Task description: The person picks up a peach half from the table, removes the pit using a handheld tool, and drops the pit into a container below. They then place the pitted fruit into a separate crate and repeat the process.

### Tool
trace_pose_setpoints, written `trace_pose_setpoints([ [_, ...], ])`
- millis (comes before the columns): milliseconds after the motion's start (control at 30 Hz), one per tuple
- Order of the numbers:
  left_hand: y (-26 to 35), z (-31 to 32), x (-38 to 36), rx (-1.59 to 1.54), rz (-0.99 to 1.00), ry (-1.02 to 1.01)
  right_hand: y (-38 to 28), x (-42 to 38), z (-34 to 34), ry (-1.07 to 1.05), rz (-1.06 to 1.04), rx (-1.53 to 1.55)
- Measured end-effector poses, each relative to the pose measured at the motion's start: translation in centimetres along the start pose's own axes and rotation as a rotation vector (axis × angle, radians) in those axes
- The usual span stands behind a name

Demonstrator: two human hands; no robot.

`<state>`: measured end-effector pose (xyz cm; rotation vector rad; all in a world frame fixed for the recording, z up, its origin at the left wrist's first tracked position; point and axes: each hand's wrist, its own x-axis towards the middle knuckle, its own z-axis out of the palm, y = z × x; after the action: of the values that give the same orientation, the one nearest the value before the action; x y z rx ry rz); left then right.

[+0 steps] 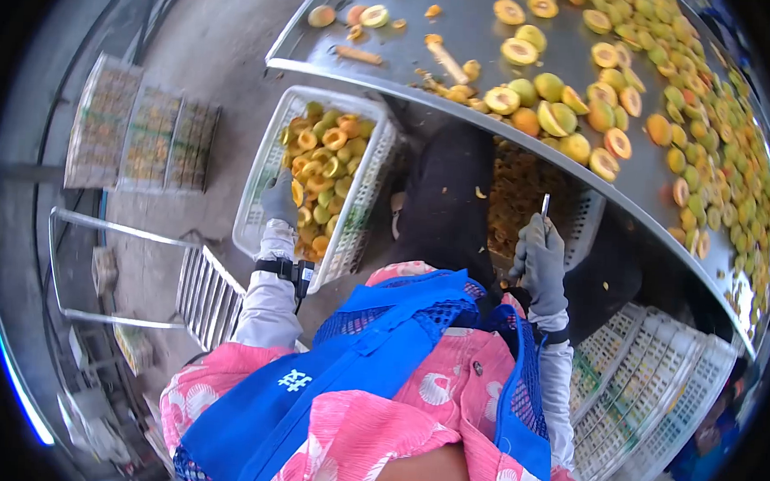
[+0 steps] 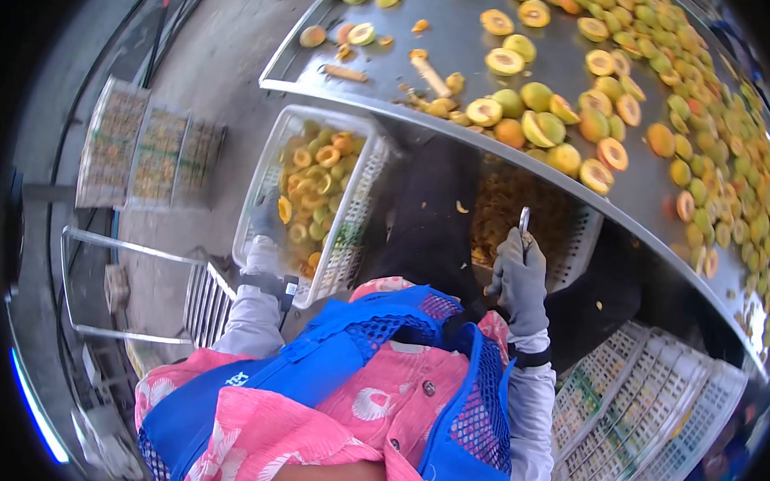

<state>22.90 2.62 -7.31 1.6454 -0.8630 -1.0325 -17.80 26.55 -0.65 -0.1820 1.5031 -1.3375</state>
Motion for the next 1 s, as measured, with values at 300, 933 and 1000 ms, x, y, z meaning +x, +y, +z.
trace_pose_setpoints([
  [300, 0.3, 2.8, 2.2, 0.368, 0.345, -0.175, 1.8, 1.0, 2.8, -0.06, 0.065, -0.046],
  [933, 10.9, 53.5, -20.2, 0.804, 1.161, -1.12, 0.2, 0.7, -4.3, 0.302, -0.143, 0.091],
  [1000, 11.5, 53.8, -22.0, 0.94, 1.093, -1.129, 0.0, 0.7, -5.1, 0.306, -0.119, 0.09],
])
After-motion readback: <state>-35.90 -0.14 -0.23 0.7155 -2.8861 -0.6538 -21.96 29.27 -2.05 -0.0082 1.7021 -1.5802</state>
